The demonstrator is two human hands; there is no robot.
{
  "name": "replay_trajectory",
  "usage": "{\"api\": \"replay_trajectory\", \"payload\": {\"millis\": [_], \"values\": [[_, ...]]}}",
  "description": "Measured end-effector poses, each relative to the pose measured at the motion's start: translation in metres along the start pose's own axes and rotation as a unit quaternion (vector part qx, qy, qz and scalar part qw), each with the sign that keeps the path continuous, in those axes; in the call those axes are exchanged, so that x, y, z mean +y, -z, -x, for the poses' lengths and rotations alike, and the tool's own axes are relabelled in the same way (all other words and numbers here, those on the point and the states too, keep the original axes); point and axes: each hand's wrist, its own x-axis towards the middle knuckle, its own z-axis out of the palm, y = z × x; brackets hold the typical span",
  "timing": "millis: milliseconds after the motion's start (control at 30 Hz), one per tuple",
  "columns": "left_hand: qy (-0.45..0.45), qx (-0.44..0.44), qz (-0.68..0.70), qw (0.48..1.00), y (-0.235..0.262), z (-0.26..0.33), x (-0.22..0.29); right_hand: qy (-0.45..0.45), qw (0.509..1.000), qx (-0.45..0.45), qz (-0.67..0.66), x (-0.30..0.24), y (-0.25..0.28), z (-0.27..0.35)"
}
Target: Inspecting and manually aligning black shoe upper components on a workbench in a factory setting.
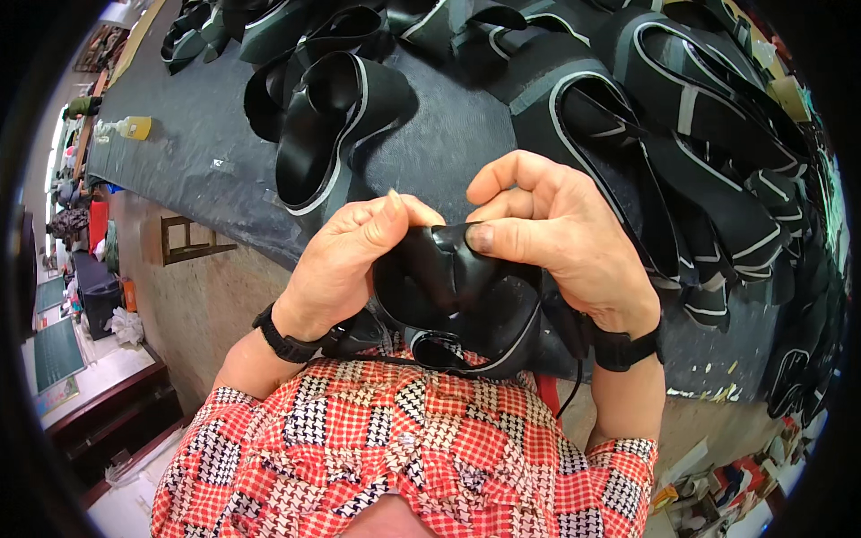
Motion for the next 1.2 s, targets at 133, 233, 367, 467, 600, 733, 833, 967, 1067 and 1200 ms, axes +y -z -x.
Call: {"api": "replay_trajectory", "payload": {"millis": [133, 233, 367, 467, 600, 733, 833, 967, 1067, 1200], "values": [[-0.011, -0.031, -0.059, 0.998, 0.003, -0.002, 0.003, 0.0, 1.0, 0.01, -0.004, 0.002, -0.005, 0.002], [-0.007, -0.052, -0.07, 0.996, 0.009, -0.003, 0.006, -0.011, 0.999, 0.029, 0.018, 0.001, -0.01, 0.002], [0.027, -0.061, -0.093, 0.993, 0.01, -0.005, 0.012, -0.015, 0.999, 0.04, 0.02, 0.003, -0.012, 0.0], [0.01, -0.018, -0.162, 0.987, 0.008, -0.009, 0.015, -0.002, 0.999, 0.047, -0.001, 0.009, -0.013, -0.001], [0.031, 0.01, -0.036, 0.999, 0.003, -0.002, 0.018, 0.037, 0.995, 0.076, -0.061, 0.015, -0.01, 0.005], [-0.141, 0.052, -0.059, 0.987, 0.003, -0.003, 0.058, 0.155, 0.959, 0.219, -0.088, 0.02, 0.005, 0.014], [-0.34, 0.165, -0.457, 0.805, -0.012, -0.019, 0.137, 0.243, 0.92, 0.284, -0.117, 0.009, 0.011, 0.026], [-0.413, 0.309, -0.129, 0.847, 0.006, -0.065, 0.245, 0.306, 0.895, 0.318, -0.059, 0.002, 0.008, 0.022], [-0.45, 0.297, -0.337, 0.772, 0.137, -0.077, 0.294, 0.185, 0.936, 0.294, -0.049, 0.018, 0.009, 0.009], [-0.473, 0.413, -0.385, 0.676, 0.135, -0.068, 0.189, 0.068, 0.952, 0.296, 0.034, 0.04, 0.013, 0.011]]}}
